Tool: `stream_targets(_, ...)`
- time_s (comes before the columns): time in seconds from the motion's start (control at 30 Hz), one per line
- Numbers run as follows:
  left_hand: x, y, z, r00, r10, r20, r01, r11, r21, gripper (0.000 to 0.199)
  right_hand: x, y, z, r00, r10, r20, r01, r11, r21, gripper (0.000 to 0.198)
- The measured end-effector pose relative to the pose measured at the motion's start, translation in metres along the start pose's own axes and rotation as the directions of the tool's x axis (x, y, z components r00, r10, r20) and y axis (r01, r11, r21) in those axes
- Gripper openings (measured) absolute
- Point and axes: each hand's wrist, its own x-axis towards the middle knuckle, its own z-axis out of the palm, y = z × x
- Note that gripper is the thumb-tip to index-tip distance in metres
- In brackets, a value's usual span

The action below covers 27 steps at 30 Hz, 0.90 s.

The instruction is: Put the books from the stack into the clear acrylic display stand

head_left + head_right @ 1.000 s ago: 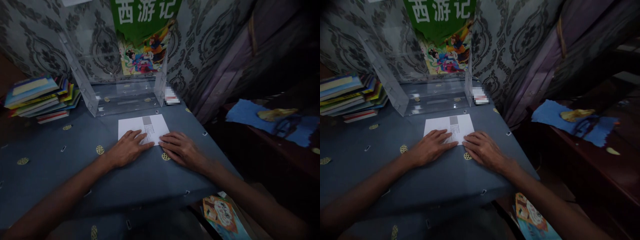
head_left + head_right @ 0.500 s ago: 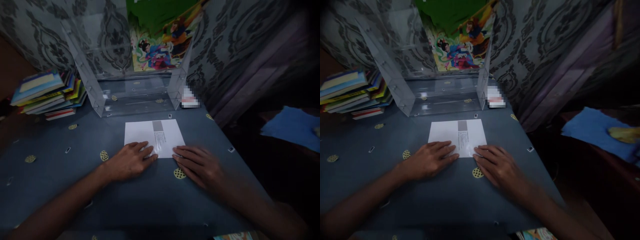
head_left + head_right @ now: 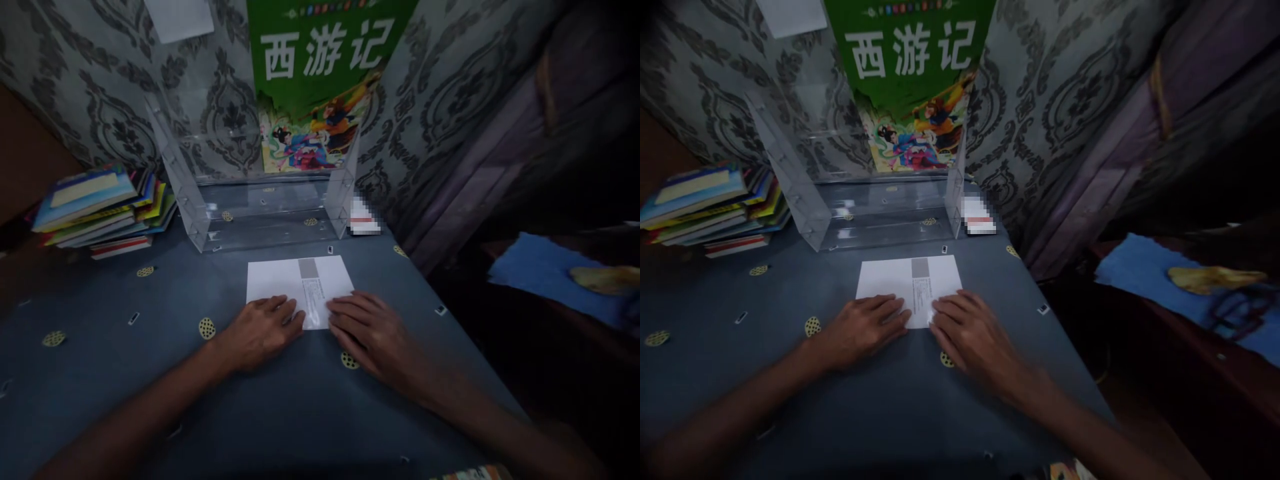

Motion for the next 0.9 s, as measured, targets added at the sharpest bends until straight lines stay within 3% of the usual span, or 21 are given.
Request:
stream_targets(0.23,0.001,0.002,0.0,0.999,-0.017,0.028,0.016,0.999,0.034,0.023,0.032,0.024,0.034,0.958,0.167,0.232,-0.163,0.986,-0.037,0.039)
stream_targets(0.37,0.003,0.003,-0.002,0.995,-0.029,0.096,0.027,0.999,0.02,0.025,0.025,0.05,0.031,0.919,0.335,0.209,-0.301,0.937,-0.176,0.042)
stream_targets(0.47,0.001,0.002,-0.006,0.991,-0.033,0.13,0.035,0.999,-0.009,0.026,0.018,0.06,0.028,0.914,0.369,0.169,-0.329,0.917,-0.224,0.042)
stream_targets(0.63,-0.027,-0.001,-0.014,0.983,-0.118,0.142,0.131,0.988,-0.087,0.029,0.011,0.047,0.02,0.948,0.303,0.099,-0.275,0.935,-0.223,0.037)
stream_targets(0.73,-0.052,0.0,-0.016,0.981,-0.161,0.105,0.171,0.981,-0.092,0.033,0.007,0.019,0.011,0.988,0.146,0.049,-0.138,0.98,-0.145,0.03)
stream_targets(0.83,-0.067,0.004,-0.018,0.981,-0.178,0.075,0.183,0.98,-0.072,0.034,0.001,-0.016,0.006,0.997,-0.038,0.069,0.038,0.999,0.006,0.027)
stream_targets(0.9,-0.071,0.008,-0.02,0.98,-0.188,0.059,0.192,0.979,-0.064,0.033,-0.004,-0.032,0.007,0.994,-0.058,0.096,0.053,0.997,0.054,0.029)
